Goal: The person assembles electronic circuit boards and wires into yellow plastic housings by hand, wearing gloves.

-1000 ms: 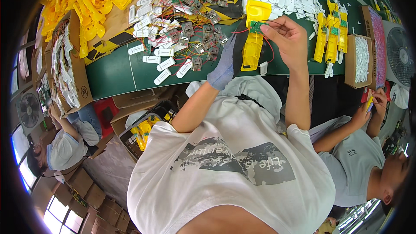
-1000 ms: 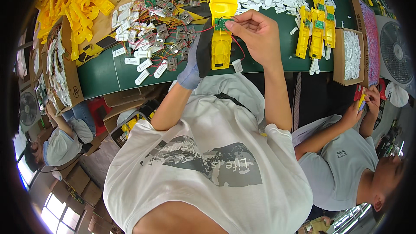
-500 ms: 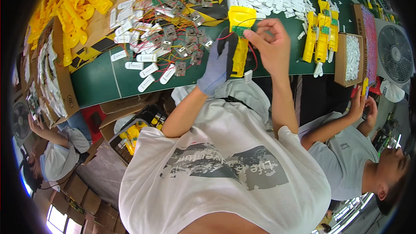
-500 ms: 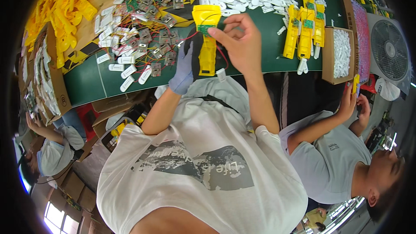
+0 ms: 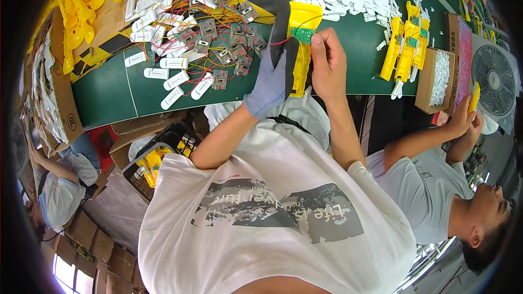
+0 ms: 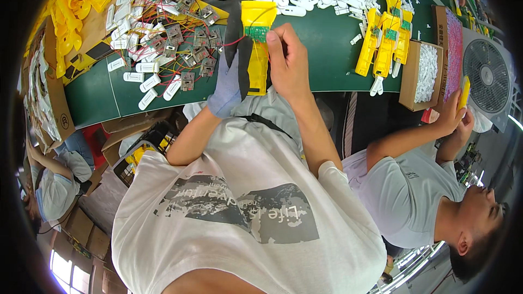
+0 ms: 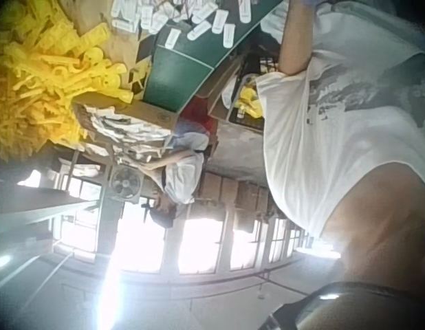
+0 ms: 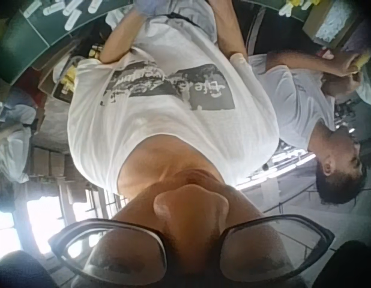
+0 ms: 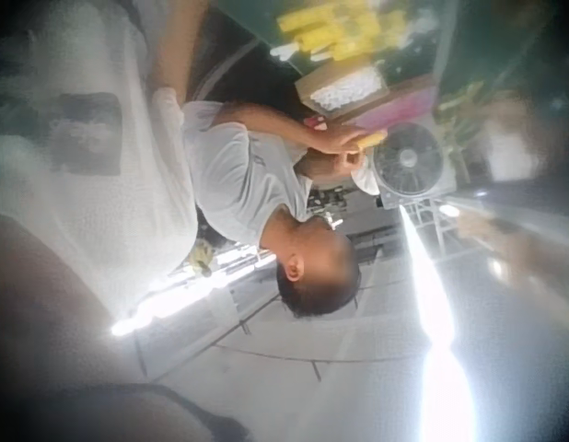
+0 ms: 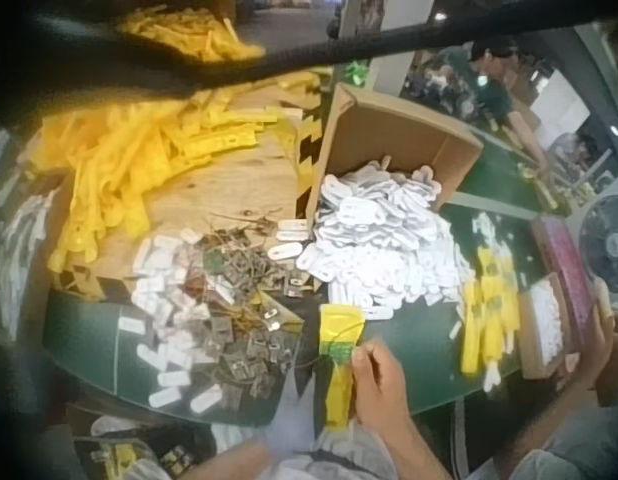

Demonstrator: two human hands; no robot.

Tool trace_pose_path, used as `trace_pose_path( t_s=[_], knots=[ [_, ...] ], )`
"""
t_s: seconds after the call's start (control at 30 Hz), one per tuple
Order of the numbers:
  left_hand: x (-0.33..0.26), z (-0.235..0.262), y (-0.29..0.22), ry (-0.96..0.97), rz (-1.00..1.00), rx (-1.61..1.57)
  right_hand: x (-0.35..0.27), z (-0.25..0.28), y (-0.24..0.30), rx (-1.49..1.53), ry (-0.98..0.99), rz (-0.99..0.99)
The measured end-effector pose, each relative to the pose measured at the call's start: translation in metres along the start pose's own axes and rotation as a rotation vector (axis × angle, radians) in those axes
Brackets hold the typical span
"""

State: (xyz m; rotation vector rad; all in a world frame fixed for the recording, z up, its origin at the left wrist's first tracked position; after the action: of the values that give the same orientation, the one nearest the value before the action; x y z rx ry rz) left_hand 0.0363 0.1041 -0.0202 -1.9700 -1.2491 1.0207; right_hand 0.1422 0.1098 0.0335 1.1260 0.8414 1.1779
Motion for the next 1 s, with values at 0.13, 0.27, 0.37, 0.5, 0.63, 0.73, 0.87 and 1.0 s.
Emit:
trace_pose_path(
  t_s=[0.13, 0.27, 0.37, 0.5, 0.63, 0.73, 0.87, 1.0],
  knots=[
    [-0.001, -0.006, -0.010, 0.032, -0.038, -0.028, 0.002, -0.002, 0.001, -0.005, 0.039, -0.013],
    [0.000, -0.007, -0.009, 0.049, -0.078, 0.108, -0.001, 0.004, 0.002, -0.052, 0.006, 0.061],
    [-0.004, -0.009, -0.017, 0.060, -0.078, 0.068, 0.004, -0.002, -0.011, 0.100, 0.135, -0.091],
    [-0.003, -0.014, -0.026, 0.027, -0.116, 0.061, 0.030, 0.034, 0.013, -0.293, -0.022, 0.192],
    [0.005, -0.008, -0.014, 0.047, -0.029, 0.000, 0.045, 0.029, 0.023, -0.687, 0.005, 0.389],
    [0.001, -0.013, -0.021, 0.033, -0.014, -0.011, 0.047, 0.027, 0.019, -0.701, 0.067, 0.352],
    [0.001, -0.014, -0.020, -0.006, -0.004, -0.111, 0.053, 0.025, 0.011, -0.705, 0.185, 0.148],
    [0.006, -0.009, -0.013, 0.010, -0.009, -0.162, 0.053, 0.020, 0.006, -0.812, 0.253, 0.097]
  ],
)
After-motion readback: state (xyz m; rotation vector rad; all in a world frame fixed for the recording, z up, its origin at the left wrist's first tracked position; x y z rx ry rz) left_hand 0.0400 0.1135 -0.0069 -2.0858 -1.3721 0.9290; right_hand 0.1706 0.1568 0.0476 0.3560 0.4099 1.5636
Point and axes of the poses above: each hand's wrist, its own x-axis towards the middle knuckle, its own z-axis out of the back of the hand, y = z × x, the point moved 10 cm from there along x, towards the middle knuckle, and after that the axes turned 2 degrees about -y, right-handed, at the moved point
